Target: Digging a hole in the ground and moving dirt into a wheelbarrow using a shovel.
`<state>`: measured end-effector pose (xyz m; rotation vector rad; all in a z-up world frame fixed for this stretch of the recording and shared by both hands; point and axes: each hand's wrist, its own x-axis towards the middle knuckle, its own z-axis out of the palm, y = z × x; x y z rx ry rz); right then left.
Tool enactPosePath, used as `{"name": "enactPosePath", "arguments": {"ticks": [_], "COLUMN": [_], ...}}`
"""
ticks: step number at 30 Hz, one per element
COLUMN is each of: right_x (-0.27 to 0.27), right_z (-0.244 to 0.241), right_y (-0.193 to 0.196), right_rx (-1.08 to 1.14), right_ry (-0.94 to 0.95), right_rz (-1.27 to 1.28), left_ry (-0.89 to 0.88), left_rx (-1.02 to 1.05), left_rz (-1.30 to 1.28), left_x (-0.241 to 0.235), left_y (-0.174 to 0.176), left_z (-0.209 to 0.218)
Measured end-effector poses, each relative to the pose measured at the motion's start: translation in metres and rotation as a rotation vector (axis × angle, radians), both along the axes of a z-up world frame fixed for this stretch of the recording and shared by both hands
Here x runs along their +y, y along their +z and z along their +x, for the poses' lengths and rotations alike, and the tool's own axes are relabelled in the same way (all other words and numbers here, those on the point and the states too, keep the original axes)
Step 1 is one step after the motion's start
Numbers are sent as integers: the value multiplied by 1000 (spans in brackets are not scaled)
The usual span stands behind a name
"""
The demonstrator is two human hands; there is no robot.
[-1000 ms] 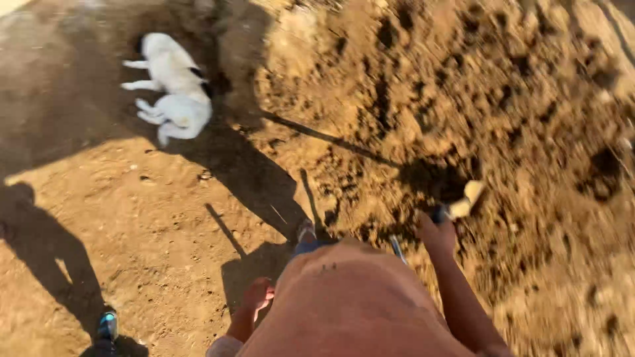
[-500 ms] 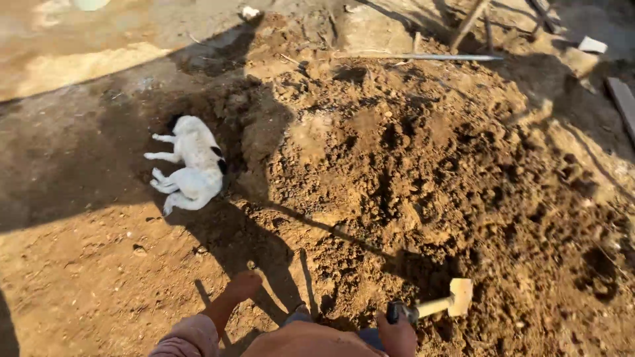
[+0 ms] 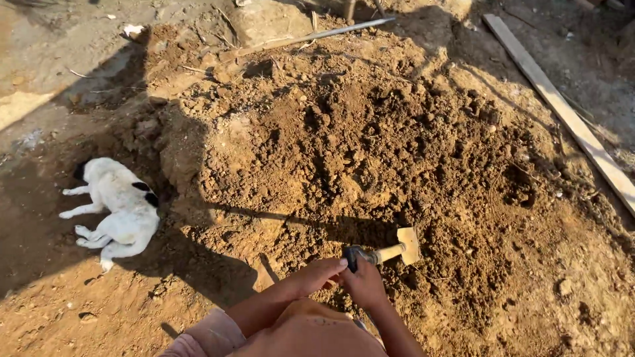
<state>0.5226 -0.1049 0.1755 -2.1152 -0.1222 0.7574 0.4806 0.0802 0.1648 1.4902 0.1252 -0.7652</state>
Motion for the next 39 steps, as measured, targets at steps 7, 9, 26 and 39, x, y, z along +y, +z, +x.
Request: {"name": "enactPosePath", "arguments": {"ticks": [7, 9, 26, 39], "right_x": [55, 62, 137, 240], "right_z": [-15, -20, -45, 28], "right_y": [-2, -26, -76, -98], "right_rx": [-28, -11, 189, 1209], "right_ry": [352, 345, -340, -921], "right_rz": [219, 180, 20, 1133], "left_ry": [325, 294, 512, 409], "left_rx": [261, 312, 131, 118], "left_rz": [47, -29, 0, -99], "left_x": [32, 45, 248, 230], "left_y": [-29, 0, 43, 162], "left_z": [-2, -3, 32, 19]}}
